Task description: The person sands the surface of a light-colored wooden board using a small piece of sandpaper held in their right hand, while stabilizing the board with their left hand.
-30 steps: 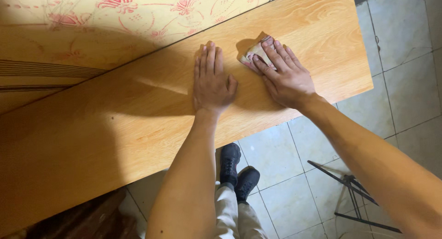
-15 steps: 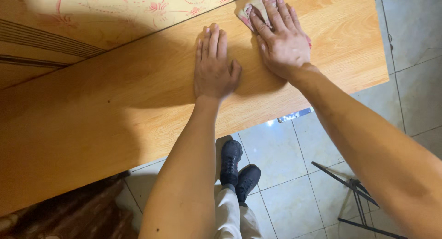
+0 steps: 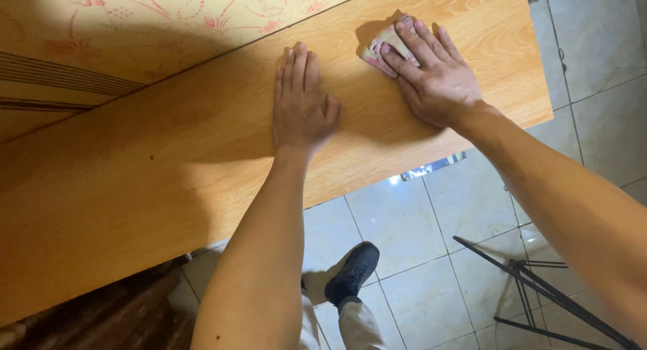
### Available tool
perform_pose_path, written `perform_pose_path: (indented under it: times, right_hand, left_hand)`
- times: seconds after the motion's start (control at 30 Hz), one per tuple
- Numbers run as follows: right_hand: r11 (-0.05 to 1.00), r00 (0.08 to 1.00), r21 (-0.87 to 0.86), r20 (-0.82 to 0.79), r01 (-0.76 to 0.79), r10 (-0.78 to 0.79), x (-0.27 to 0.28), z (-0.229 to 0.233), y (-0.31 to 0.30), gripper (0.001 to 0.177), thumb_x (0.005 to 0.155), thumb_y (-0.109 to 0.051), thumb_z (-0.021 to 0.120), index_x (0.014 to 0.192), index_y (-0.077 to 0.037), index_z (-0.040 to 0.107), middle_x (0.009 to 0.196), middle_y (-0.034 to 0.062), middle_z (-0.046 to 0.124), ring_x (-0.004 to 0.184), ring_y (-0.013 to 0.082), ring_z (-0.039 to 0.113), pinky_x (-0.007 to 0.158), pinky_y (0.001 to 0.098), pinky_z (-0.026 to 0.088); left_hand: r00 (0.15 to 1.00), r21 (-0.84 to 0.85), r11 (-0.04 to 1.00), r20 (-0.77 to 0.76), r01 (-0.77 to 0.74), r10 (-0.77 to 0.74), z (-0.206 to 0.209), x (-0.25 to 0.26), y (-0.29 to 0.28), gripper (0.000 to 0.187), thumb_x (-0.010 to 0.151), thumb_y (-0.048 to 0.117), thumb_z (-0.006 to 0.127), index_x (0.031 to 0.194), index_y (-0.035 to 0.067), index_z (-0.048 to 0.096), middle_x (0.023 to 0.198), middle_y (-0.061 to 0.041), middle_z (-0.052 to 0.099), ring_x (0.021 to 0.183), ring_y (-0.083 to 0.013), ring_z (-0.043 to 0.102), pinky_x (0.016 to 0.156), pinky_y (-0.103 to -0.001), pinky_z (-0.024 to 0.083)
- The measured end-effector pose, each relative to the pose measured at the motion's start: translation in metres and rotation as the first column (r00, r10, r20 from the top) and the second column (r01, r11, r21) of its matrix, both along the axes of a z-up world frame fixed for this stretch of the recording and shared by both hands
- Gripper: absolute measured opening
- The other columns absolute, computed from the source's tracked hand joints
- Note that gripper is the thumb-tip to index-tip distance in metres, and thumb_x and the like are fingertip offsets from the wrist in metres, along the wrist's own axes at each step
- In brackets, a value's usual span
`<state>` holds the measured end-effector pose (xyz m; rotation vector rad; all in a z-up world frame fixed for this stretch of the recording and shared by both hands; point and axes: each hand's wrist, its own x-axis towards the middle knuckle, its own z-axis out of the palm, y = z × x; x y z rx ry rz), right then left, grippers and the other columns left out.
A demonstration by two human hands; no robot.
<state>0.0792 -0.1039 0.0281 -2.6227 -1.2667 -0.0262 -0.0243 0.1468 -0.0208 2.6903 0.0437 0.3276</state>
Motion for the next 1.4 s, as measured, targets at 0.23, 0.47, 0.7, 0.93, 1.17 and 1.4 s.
perform_pose_path:
  times: [0.23, 0.47, 0.7, 0.93, 1.17, 1.4]
  right_hand:
    - [0.993, 0.993, 0.054, 0.038, 0.108, -0.110, 0.009, -0.019, 0.053, 0.051, 0.109, -0.023, 0.060, 0.159, -0.014, 0.055, 0.166, 0.0226, 0.036, 0.151, 0.0486, 0.034, 0.124, 0.0585, 0.026]
    - [0.992, 0.995, 0.087, 0.026, 0.089, -0.092, -0.034, -0.012, 0.066, 0.055, 0.101, -0.018, 0.063, 0.157, -0.015, 0.056, 0.166, 0.0195, 0.038, 0.151, 0.0459, 0.037, 0.125, 0.0552, 0.030]
    - [0.997, 0.998, 0.058, -0.015, 0.059, -0.058, -0.076, 0.005, 0.026, 0.048, 0.106, -0.024, 0.064, 0.153, -0.017, 0.059, 0.166, 0.0174, 0.041, 0.153, 0.0392, 0.040, 0.125, 0.0548, 0.034]
    - [0.996, 0.996, 0.011, -0.004, 0.084, -0.084, -0.044, -0.001, 0.015, 0.051, 0.107, -0.019, 0.060, 0.157, -0.013, 0.057, 0.170, 0.0232, 0.036, 0.155, 0.0464, 0.036, 0.127, 0.0578, 0.030]
    - [0.992, 0.993, 0.023, 0.013, 0.121, -0.121, -0.027, -0.018, 0.071, 0.050, 0.114, -0.021, 0.059, 0.162, -0.010, 0.054, 0.166, 0.0273, 0.035, 0.153, 0.0507, 0.033, 0.127, 0.0593, 0.027]
    - [0.999, 1.000, 0.049, 0.020, 0.019, -0.020, -0.077, -0.002, 0.086, 0.047, 0.106, -0.021, 0.061, 0.152, -0.016, 0.060, 0.165, 0.0205, 0.042, 0.151, 0.0435, 0.040, 0.124, 0.0548, 0.032]
  left_hand:
    - [0.998, -0.016, 1.000, -0.065, -0.011, 0.010, 0.008, 0.001, -0.001, 0.069, 0.093, 0.027, 0.057, 0.154, 0.000, 0.037, 0.165, -0.018, 0.030, 0.156, -0.0363, 0.025, 0.129, -0.050, 0.020]
    - [0.997, -0.095, 0.995, -0.074, -0.043, 0.036, 0.011, 0.001, -0.003, 0.065, 0.093, 0.024, 0.059, 0.151, -0.001, 0.043, 0.165, -0.017, 0.033, 0.156, -0.0360, 0.028, 0.130, -0.050, 0.021]
    - [1.000, -0.126, 0.992, 0.029, 0.000, 0.003, 0.004, -0.007, 0.000, 0.062, 0.096, 0.025, 0.059, 0.150, -0.004, 0.045, 0.162, -0.020, 0.037, 0.155, -0.0368, 0.029, 0.130, -0.051, 0.020]
    - [0.975, -0.026, 0.979, -0.098, -0.204, 0.200, -0.001, -0.033, 0.023, 0.055, 0.104, 0.026, 0.041, 0.151, -0.001, 0.044, 0.163, -0.015, 0.038, 0.157, -0.0320, 0.027, 0.132, -0.057, 0.011]
    - [0.990, 0.048, 0.993, -0.087, -0.111, 0.115, -0.009, -0.060, 0.050, 0.061, 0.106, 0.029, 0.042, 0.156, -0.006, 0.036, 0.167, -0.023, 0.026, 0.158, -0.0344, 0.020, 0.131, -0.056, 0.012]
    - [0.987, -0.005, 0.991, -0.084, -0.136, 0.135, 0.003, -0.053, 0.048, 0.060, 0.100, 0.025, 0.048, 0.154, -0.002, 0.040, 0.166, -0.019, 0.030, 0.157, -0.0354, 0.025, 0.131, -0.056, 0.015]
